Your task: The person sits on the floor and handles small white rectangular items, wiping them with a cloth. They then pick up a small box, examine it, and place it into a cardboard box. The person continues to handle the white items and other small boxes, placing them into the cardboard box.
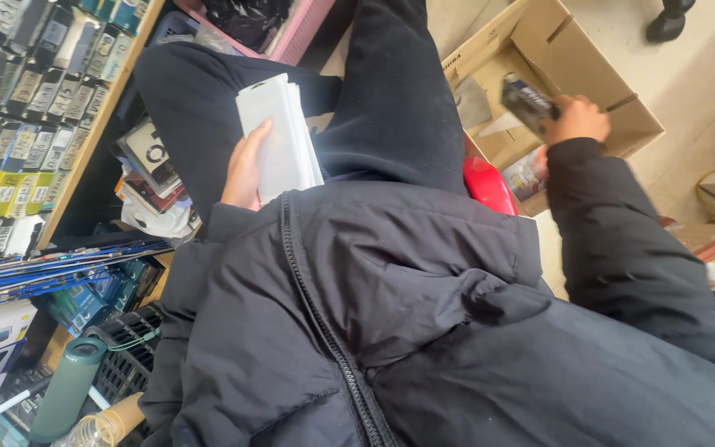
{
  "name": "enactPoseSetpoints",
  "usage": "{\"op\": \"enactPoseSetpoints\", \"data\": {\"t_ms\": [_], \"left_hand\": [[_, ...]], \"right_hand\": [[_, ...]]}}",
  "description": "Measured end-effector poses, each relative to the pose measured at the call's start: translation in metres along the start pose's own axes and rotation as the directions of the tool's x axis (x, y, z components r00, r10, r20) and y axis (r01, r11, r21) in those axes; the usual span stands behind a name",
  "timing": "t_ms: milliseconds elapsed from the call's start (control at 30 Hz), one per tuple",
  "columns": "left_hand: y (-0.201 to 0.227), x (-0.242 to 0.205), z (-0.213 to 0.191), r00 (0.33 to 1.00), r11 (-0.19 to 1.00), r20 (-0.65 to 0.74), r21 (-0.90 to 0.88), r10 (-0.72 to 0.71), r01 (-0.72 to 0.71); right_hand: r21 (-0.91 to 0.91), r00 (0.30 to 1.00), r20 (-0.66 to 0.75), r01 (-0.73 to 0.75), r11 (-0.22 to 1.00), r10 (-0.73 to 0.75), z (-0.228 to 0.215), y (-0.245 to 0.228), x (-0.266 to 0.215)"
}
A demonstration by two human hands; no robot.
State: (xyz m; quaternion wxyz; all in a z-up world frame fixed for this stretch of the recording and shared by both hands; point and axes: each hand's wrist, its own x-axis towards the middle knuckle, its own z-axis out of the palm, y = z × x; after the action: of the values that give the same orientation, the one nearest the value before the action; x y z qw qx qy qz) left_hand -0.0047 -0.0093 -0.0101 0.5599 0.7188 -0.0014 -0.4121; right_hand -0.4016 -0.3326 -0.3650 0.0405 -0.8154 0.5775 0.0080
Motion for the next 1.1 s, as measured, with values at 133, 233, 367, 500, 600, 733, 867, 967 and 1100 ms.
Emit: {"op": "enactPoseSetpoints", "data": {"t_ms": [133,233,367,500,600,733,867,967,1100], "left_hand": [[0.011,-0.013,0.005,0.996,0.996,-0.013,-0.018,-0.09,0.09],[0.011,-0.012,0.004,0.997,0.996,0.004,-0.048,-0.081,0.081],[0.01,-0.012,0.004,0.996,0.995,-0.006,-0.036,-0.093,0.092],[0.01,-0.011,0.003,0.996,0.995,-0.019,-0.037,-0.09,0.089],[0.008,-0.009,0.003,0.996,0.996,-0.018,-0.031,-0.088,0.088],[0.009,-0.01,0.003,0.997,0.995,-0.014,-0.058,-0.078,0.077],[0.007,-0.008,0.001,0.996,0.994,-0.011,-0.062,-0.092,0.091],[0.001,-0.001,-0.004,0.998,0.988,-0.003,-0.141,-0.066,0.064],[0.003,-0.01,-0.007,0.904,0.91,0.426,-0.364,-0.028,0.2]], "right_hand": [[-0.249,0.994,-0.08,0.057,0.967,-0.079,0.015,0.051,0.018],[-0.397,0.977,0.201,0.011,0.918,0.076,0.002,0.06,0.027],[-0.37,0.983,0.172,0.009,0.929,0.059,0.028,0.083,0.036],[-0.351,0.984,0.171,0.016,0.936,0.048,0.038,0.076,0.036],[-0.328,0.975,0.214,0.02,0.945,0.053,0.046,0.072,0.038],[-0.263,0.978,0.208,0.025,0.964,0.031,0.055,0.066,0.038],[-0.318,0.994,-0.049,0.074,0.945,-0.094,0.039,0.049,0.024],[-0.288,0.89,-0.391,0.123,0.95,-0.234,-0.024,-0.001,0.019],[0.381,0.816,-0.489,0.517,0.766,-0.307,-0.177,-0.126,0.011]]}}
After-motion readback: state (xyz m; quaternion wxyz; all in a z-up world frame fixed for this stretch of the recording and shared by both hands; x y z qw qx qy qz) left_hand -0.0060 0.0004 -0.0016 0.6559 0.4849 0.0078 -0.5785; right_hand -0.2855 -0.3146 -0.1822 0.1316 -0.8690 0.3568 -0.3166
